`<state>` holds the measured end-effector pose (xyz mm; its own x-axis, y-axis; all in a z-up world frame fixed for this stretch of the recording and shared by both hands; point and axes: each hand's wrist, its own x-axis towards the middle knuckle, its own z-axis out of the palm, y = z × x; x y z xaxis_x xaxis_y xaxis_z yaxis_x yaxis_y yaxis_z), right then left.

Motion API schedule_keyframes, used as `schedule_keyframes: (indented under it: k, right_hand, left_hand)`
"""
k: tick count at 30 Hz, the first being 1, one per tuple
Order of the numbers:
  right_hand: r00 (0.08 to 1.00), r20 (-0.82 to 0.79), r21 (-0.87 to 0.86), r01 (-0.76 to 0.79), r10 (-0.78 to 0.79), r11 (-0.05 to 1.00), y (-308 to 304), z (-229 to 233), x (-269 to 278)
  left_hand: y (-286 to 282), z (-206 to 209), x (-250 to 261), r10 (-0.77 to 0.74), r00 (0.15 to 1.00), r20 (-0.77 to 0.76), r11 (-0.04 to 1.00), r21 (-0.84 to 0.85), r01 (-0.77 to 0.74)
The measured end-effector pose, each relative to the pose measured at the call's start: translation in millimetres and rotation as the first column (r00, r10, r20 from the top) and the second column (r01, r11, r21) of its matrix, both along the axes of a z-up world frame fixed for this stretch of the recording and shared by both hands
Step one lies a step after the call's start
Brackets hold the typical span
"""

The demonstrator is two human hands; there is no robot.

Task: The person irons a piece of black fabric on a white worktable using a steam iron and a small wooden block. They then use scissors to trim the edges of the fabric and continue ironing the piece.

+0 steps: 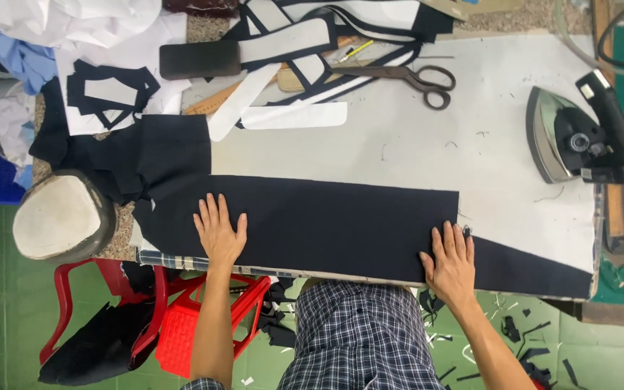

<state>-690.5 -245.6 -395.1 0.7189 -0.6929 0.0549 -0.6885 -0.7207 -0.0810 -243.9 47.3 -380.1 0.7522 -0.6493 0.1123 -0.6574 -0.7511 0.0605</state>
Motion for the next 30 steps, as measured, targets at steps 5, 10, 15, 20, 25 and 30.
schedule_keyframes:
  k: [5,10,15,20,25,30]
  right_hand:
    - [0.998,0.057,-0.028,-0.028,0.03,0.999,-15,20,30]
    - [0.937,0.255,-0.068,-0.229,0.239,0.971,-57,32,138]
    - [0.794,0.278,-0.202,-0.502,0.541,0.841,-96,14,270]
    - [0.78,0.043,-0.261,-0.595,0.625,0.76,-115,16,357]
    - [0.756,-0.071,-0.318,-0.636,0.651,0.703,-114,0,363]
    - [0.65,0.178,-0.238,-0.7,0.739,0.673,-67,22,288]
  left_hand:
    - [-11,11,1,0.036,0.999,-0.035,0.999,-0.019,-0.036]
    - [-58,26,-5,0.001,1.0,0.028,0.99,-0.143,0.003]
    - [-83,16,-14,-0.013,0.999,-0.031,0.993,-0.117,0.009]
    - [-84,23,-11,-0.009,0.999,-0.033,0.994,-0.11,0.005]
    - [-84,18,-11,-0.001,1.0,-0.03,0.993,-0.115,-0.003]
    - [-78,1,-12,-0.049,0.999,0.019,0.935,-0.351,0.052]
